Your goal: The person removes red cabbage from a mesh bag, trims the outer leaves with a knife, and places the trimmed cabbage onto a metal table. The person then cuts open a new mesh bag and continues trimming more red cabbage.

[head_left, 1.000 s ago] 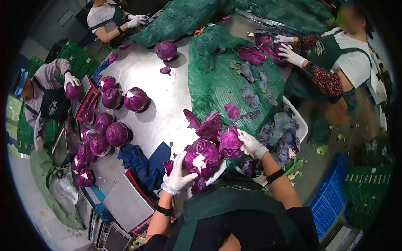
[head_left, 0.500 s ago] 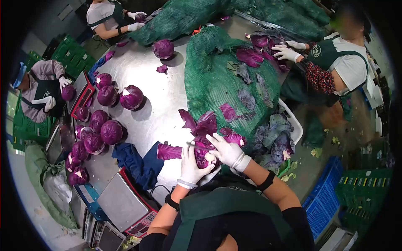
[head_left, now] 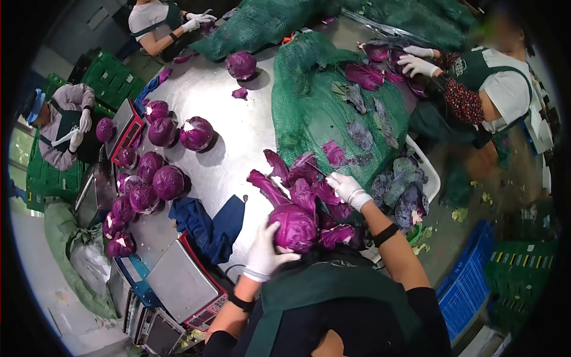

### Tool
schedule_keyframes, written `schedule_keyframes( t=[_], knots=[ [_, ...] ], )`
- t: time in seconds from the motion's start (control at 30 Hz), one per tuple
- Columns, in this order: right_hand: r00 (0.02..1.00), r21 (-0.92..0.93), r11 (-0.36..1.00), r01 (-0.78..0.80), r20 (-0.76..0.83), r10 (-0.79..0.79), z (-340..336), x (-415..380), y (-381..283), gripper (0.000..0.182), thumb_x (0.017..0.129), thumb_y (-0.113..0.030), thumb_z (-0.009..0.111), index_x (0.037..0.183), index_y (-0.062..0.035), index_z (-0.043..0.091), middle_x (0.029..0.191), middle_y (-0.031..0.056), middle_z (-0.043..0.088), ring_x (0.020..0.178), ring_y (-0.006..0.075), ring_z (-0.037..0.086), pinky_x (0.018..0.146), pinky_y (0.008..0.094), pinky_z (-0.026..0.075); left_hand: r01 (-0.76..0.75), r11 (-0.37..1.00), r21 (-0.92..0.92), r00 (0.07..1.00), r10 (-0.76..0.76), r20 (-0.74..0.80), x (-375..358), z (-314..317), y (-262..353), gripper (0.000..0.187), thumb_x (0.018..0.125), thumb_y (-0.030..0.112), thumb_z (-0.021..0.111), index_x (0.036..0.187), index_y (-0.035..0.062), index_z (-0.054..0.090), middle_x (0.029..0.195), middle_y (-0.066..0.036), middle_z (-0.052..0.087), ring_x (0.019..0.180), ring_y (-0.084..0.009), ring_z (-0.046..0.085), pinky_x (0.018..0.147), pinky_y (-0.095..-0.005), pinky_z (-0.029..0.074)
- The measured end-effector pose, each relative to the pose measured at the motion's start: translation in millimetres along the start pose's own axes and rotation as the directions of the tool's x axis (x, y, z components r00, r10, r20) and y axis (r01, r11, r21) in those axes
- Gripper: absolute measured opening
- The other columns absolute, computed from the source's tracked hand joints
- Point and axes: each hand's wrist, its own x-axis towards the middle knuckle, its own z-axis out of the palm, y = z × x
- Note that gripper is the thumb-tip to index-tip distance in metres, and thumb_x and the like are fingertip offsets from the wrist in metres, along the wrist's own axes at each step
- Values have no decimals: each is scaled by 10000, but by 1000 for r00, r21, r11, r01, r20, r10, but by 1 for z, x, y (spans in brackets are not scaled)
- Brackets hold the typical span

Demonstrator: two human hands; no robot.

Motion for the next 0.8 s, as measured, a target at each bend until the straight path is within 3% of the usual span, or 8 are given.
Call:
schedule_keyframes(
  t=[0.07, 0.2, 0.27, 0.4, 0.47, 0.6, 0.67, 0.8],
  knots=[
    [897, -357, 893, 274, -240, -372, 3, -5, -3, 557, 825, -454, 572, 1278, -159, 440, 807, 150, 635, 693, 257, 629, 645, 345, 496, -107, 973, 205, 994, 110, -6, 5, 11, 5, 979, 501, 432, 832, 1286, 78, 367, 1326, -258, 316, 1166, -441, 402, 913, -459, 417],
    [964, -42, 970, 241, -108, -244, 15, -63, -50, 1025, 665, -580, 679, 1425, -121, 166, 857, 205, 629, 763, 332, 625, 707, 347, 488, 72, 974, 216, 997, -62, -55, 9, 30, 22, 997, 504, 535, 788, 1292, 91, 368, 1328, -264, 307, 1196, -446, 354, 932, -538, 346],
    [961, -280, 931, 232, -80, -264, 39, -61, -57, 1005, 666, -574, 675, 1421, -128, 184, 777, 186, 630, 716, 337, 627, 676, 375, 491, 51, 926, 375, 992, -4, -125, 16, 42, 22, 1036, 494, 633, 734, 1303, 106, 358, 1338, -264, 292, 1226, -446, 301, 947, -618, 256],
    [960, -442, 893, 79, -209, -189, 53, -17, -32, 480, 765, -425, 614, 1108, -99, 533, 743, 196, 626, 704, 363, 617, 638, 437, 481, -42, 990, 132, 997, 49, -51, 11, 14, -3, 1033, 489, 414, 846, 1321, 87, 329, 1294, -247, 333, 1203, -416, 354, 982, -467, 327],
    [975, -302, 943, 138, -124, -183, 51, -1, 2, 493, 754, -428, 630, 1104, -94, 533, 772, 197, 629, 727, 354, 620, 643, 435, 481, -59, 960, -272, 998, 51, -37, 1, 3, -50, 1062, 477, 404, 860, 1323, 59, 319, 1307, -239, 328, 1214, -383, 358, 1017, -444, 309],
    [912, -490, 870, 63, -326, -249, 36, -48, -56, 736, 719, -413, 688, 1319, -109, 389, 1111, 201, 582, 823, 331, 626, 721, 382, 500, 66, 967, -246, 992, -90, -85, -10, -13, -52, 1103, 512, 409, 846, 1371, 54, 252, 1409, -273, 182, 1314, -389, 231, 1066, -430, 230],
    [864, -264, 882, 390, -226, -449, 46, -62, -58, 883, 696, -498, 676, 1378, -93, 287, 1167, 229, 533, 978, 334, 586, 847, 375, 464, 127, 967, -223, 957, -179, -228, -7, 8, -43, 1021, 573, 456, 796, 1357, 42, 289, 1367, -203, 288, 1273, -333, 311, 1048, -408, 271],
    [958, -193, 957, 217, 230, -171, 66, -84, -91, 780, 722, -348, 682, 1335, -9, 340, 1238, 236, 492, 1109, 295, 533, 927, 334, 423, 112, 968, -226, 938, -178, -296, 5, 17, -32, 948, 605, 401, 789, 1342, 37, 317, 1322, -166, 343, 1220, -297, 376, 1035, -382, 293]
  ],
)
